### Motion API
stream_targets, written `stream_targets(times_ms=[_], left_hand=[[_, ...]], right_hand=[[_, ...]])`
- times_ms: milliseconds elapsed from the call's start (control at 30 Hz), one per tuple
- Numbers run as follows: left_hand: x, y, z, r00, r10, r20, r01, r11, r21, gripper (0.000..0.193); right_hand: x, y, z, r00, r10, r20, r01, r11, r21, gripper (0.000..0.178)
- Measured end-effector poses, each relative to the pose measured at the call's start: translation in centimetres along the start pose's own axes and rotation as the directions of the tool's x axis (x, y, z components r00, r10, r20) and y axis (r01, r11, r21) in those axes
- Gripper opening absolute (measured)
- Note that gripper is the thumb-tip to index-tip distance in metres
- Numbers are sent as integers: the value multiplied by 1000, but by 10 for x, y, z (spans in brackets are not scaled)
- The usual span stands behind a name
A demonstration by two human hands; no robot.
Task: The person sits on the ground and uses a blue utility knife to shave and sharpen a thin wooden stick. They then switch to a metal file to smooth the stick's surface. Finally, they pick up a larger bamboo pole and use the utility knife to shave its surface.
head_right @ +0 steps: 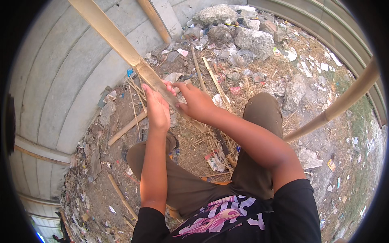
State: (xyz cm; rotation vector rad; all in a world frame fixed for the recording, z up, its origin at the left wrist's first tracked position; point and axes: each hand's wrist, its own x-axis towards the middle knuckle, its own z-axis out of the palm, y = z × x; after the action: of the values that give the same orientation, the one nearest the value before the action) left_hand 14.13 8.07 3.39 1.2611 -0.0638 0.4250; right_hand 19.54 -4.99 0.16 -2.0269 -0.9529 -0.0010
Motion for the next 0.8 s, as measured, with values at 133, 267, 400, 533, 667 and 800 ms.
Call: stream_targets(times_ms=[133, 267, 400, 533, 667, 800], left_hand=[[-3, 19, 4, 990, 139, 33, -134, 985, -107, 64], [-1, 29, -14, 975, 204, -85, -212, 973, -96, 66], [4, 25, -24, 986, 116, -118, -132, 981, -142, 71], [3, 27, -13, 991, 60, -119, -85, 973, -216, 73], [1, 39, -24, 978, 84, -192, -129, 964, -234, 66], [-1, 58, -31, 947, 196, -254, -239, 959, -154, 53]], right_hand=[[-4, 22, 15, 994, 64, 91, -29, 939, -341, 50], [-1, -10, -7, 959, 240, 151, -177, 922, -343, 48], [-5, -14, -14, 911, -410, -48, 372, 865, -337, 61], [-12, -13, 0, 948, -220, 229, 299, 862, -410, 80], [-24, -11, 4, 842, 108, 529, 217, 830, -514, 91], [-40, 38, 24, 697, 350, 625, 189, 752, -631, 83]])
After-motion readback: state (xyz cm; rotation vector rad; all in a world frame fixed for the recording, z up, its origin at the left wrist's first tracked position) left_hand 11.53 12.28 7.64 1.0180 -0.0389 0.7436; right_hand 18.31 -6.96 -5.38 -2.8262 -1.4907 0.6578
